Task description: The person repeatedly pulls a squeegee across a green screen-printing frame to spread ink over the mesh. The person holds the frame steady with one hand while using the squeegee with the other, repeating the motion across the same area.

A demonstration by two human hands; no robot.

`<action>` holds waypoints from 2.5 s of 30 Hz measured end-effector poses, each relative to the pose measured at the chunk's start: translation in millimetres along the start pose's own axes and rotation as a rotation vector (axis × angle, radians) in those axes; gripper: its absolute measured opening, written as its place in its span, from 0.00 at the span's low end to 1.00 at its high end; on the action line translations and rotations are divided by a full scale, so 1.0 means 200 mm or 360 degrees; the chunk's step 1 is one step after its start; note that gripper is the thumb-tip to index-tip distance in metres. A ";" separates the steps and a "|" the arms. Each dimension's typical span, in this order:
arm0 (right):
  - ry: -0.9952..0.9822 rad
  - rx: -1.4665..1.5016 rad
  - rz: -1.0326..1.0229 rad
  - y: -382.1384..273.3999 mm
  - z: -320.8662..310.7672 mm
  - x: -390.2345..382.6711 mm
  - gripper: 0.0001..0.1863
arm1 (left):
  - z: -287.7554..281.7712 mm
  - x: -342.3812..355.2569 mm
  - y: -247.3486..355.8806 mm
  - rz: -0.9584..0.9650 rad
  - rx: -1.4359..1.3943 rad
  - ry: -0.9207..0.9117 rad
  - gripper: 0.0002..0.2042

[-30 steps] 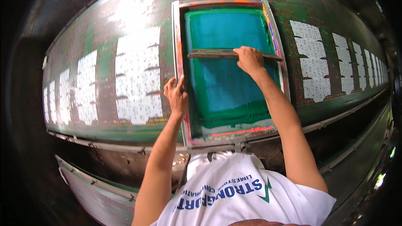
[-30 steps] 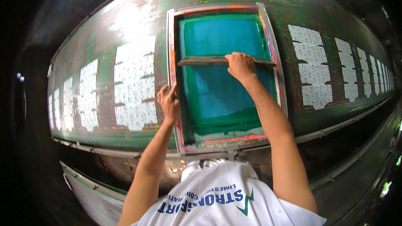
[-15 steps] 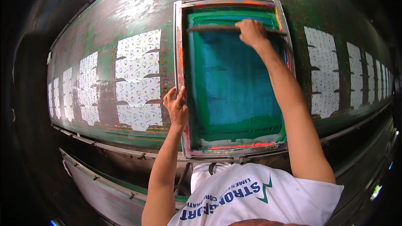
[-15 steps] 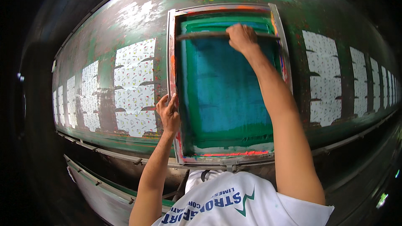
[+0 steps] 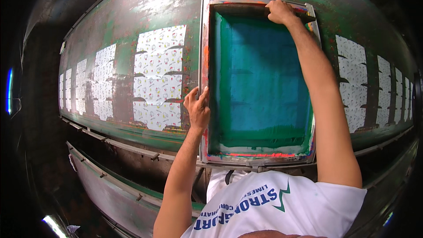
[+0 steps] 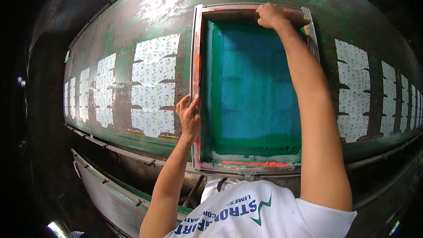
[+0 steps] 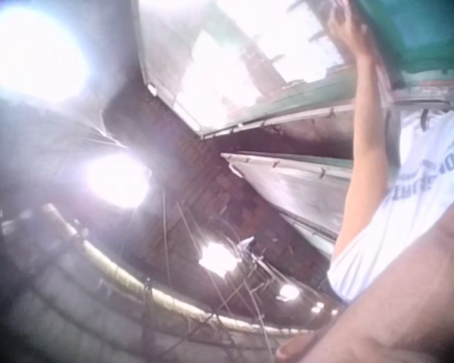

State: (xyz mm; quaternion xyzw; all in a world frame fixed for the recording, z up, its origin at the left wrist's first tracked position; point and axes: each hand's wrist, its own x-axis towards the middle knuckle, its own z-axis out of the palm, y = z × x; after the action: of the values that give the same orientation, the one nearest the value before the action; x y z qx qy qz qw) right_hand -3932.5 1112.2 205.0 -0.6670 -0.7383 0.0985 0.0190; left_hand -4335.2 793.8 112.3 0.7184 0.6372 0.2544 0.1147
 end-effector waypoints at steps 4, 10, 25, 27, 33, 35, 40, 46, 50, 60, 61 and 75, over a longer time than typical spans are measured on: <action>-0.0143 -0.0101 -0.0133 0.00 -0.01 -0.11 0.18 | 0.01 0.00 -0.02 0.0022 -0.0046 -0.0013 0.32; -0.0235 0.0032 -0.0174 -0.14 0.09 -0.73 0.19 | 0.01 0.00 -0.02 0.0009 -0.0133 0.0016 0.31; 0.0026 0.0238 -0.0069 -0.66 0.33 -2.41 0.22 | 0.12 0.01 -0.12 0.0047 -0.0239 0.0184 0.21; 0.0024 0.0236 -0.0064 -0.67 0.33 -2.43 0.23 | 0.12 0.01 -0.11 0.0062 -0.0229 0.0211 0.20; -0.0025 0.0216 -0.0120 -0.62 0.31 -2.42 0.24 | 0.11 0.01 -0.09 0.0140 -0.0084 0.0261 0.21; -0.0109 0.0179 -0.0090 -0.62 0.31 -2.46 0.23 | 0.11 0.00 -0.09 0.0109 -0.0083 0.0221 0.22; 0.0034 0.0241 -0.0136 -0.69 0.36 -2.63 0.25 | 0.13 0.01 -0.10 0.0132 -0.0082 0.0244 0.24; -0.0043 0.0146 -0.0297 -0.71 0.43 -2.81 0.36 | 0.12 0.00 -0.12 0.0148 -0.0131 0.0205 0.26; -0.0150 0.0144 -0.0370 -0.69 0.40 -2.84 0.41 | 0.12 0.01 -0.13 0.0231 -0.0166 0.0220 0.27; 0.0777 0.0682 0.0805 0.12 0.58 -2.59 0.30 | 0.06 0.00 -0.10 0.0265 -0.0069 0.0119 0.29; 0.0714 0.0630 0.1008 0.21 0.65 -2.58 0.32 | 0.04 0.00 -0.10 0.0283 -0.0135 0.0086 0.30; 0.0423 0.0897 0.0877 0.45 0.71 -2.49 0.26 | -0.23 0.21 -0.01 0.0088 -0.0214 0.0137 0.38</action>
State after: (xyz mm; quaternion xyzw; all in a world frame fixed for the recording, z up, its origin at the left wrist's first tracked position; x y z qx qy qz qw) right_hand -3811.5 610.2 101.1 -0.8152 -0.4675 0.2112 0.2690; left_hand -4358.5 827.6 159.8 0.7147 0.6030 0.3304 0.1283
